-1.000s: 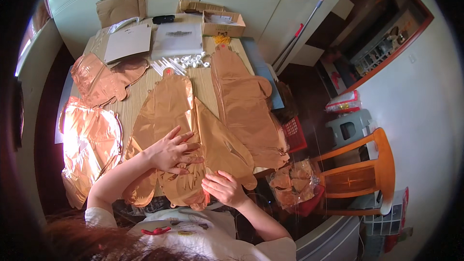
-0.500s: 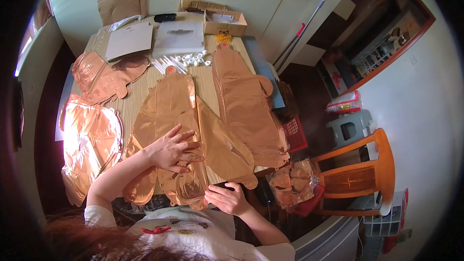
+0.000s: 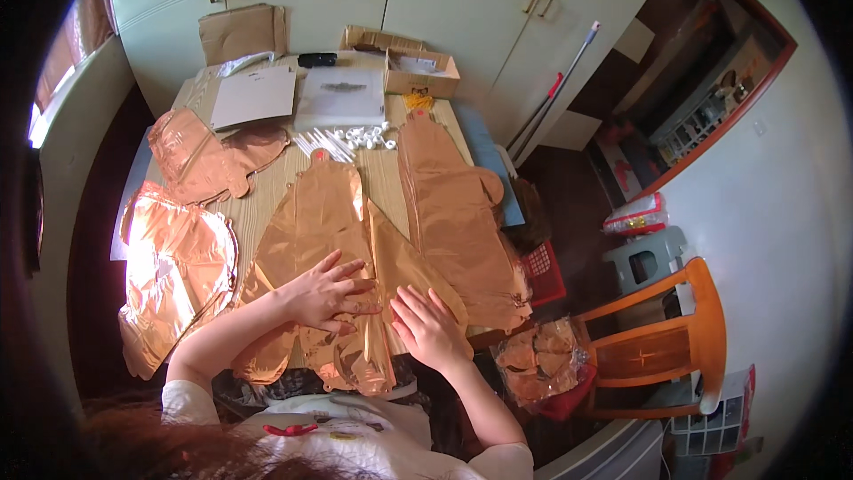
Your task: Folding large rose-gold metallic paper sheets into specific shapes at a table.
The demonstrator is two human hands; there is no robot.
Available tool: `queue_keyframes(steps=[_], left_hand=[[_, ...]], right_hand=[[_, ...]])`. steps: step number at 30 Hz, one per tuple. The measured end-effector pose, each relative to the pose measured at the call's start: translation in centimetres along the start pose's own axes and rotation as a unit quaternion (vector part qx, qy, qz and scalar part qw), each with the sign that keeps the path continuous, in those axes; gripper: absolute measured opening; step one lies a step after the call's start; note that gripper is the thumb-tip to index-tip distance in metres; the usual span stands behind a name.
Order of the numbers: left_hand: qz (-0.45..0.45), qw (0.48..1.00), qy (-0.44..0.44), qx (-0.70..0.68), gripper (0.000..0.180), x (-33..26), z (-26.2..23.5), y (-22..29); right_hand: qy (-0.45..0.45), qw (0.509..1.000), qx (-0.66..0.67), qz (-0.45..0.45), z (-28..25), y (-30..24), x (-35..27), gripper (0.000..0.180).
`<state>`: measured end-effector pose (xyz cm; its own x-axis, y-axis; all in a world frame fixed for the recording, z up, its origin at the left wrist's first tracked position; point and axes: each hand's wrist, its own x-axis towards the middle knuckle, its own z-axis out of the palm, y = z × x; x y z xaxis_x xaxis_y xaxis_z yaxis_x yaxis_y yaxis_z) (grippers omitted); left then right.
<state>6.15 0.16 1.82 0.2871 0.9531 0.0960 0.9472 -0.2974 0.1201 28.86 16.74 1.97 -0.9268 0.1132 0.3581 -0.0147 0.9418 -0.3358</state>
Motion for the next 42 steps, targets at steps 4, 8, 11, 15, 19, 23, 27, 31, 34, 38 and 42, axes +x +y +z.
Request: queue_keyframes(steps=[4, 8, 11, 15, 19, 23, 27, 31, 34, 38, 42], left_hand=[[0.017, 1.0, 0.0, 0.017, 0.053, 0.1, -0.3, -0.3], [0.027, 0.999, 0.007, 0.019, 0.06, -0.1, -0.3, -0.2], [-0.01, 1.0, 0.006, -0.006, 0.065, -0.6, -1.3, 0.1], [-0.089, 0.996, 0.003, -0.028, 0.067, -3.5, -2.3, -0.1], [-0.122, 0.992, 0.002, -0.031, 0.074, -7.0, -2.0, -0.4], [-0.138, 0.99, 0.016, 0.002, 0.076, -8.3, -0.3, 0.0], [-0.141, 0.989, 0.031, -0.008, 0.074, -7.7, -0.4, 0.3], [-0.148, 0.988, 0.044, 0.004, 0.073, -7.2, -0.1, 0.6], [-0.158, 0.987, 0.032, 0.008, 0.072, -7.5, -0.3, 0.7], [-0.169, 0.985, 0.037, -0.016, 0.073, -7.4, -0.3, 0.6], [-0.18, 0.982, 0.042, -0.038, 0.076, -7.6, -0.4, 0.3]], right_hand=[[-0.03, 0.999, -0.03, -0.007, 1.1, 0.8, 0.2, 0.036], [0.051, 0.996, -0.051, 0.057, 0.1, 0.9, 0.5, 0.039], [0.104, 0.972, -0.131, 0.163, -1.7, 1.1, -0.6, 0.047], [0.077, 0.956, -0.125, 0.255, -2.8, 2.1, -4.2, 0.058], [0.086, 0.953, 0.051, 0.287, -2.0, 3.2, -6.1, 0.051], [0.093, 0.92, 0.252, 0.286, -2.8, 0.9, -3.5, 0.047], [0.08, 0.913, 0.338, 0.213, -3.4, -2.6, 0.4, 0.046], [0.068, 0.947, 0.296, 0.106, -0.4, -5.8, 3.8, 0.046], [-0.021, 0.969, 0.243, 0.042, 1.4, -7.9, 5.6, 0.043], [-0.086, 0.969, 0.231, 0.001, 5.5, -7.9, 4.7, 0.038], [-0.149, 0.944, 0.294, -0.001, 5.0, -8.2, 4.8, 0.038]])
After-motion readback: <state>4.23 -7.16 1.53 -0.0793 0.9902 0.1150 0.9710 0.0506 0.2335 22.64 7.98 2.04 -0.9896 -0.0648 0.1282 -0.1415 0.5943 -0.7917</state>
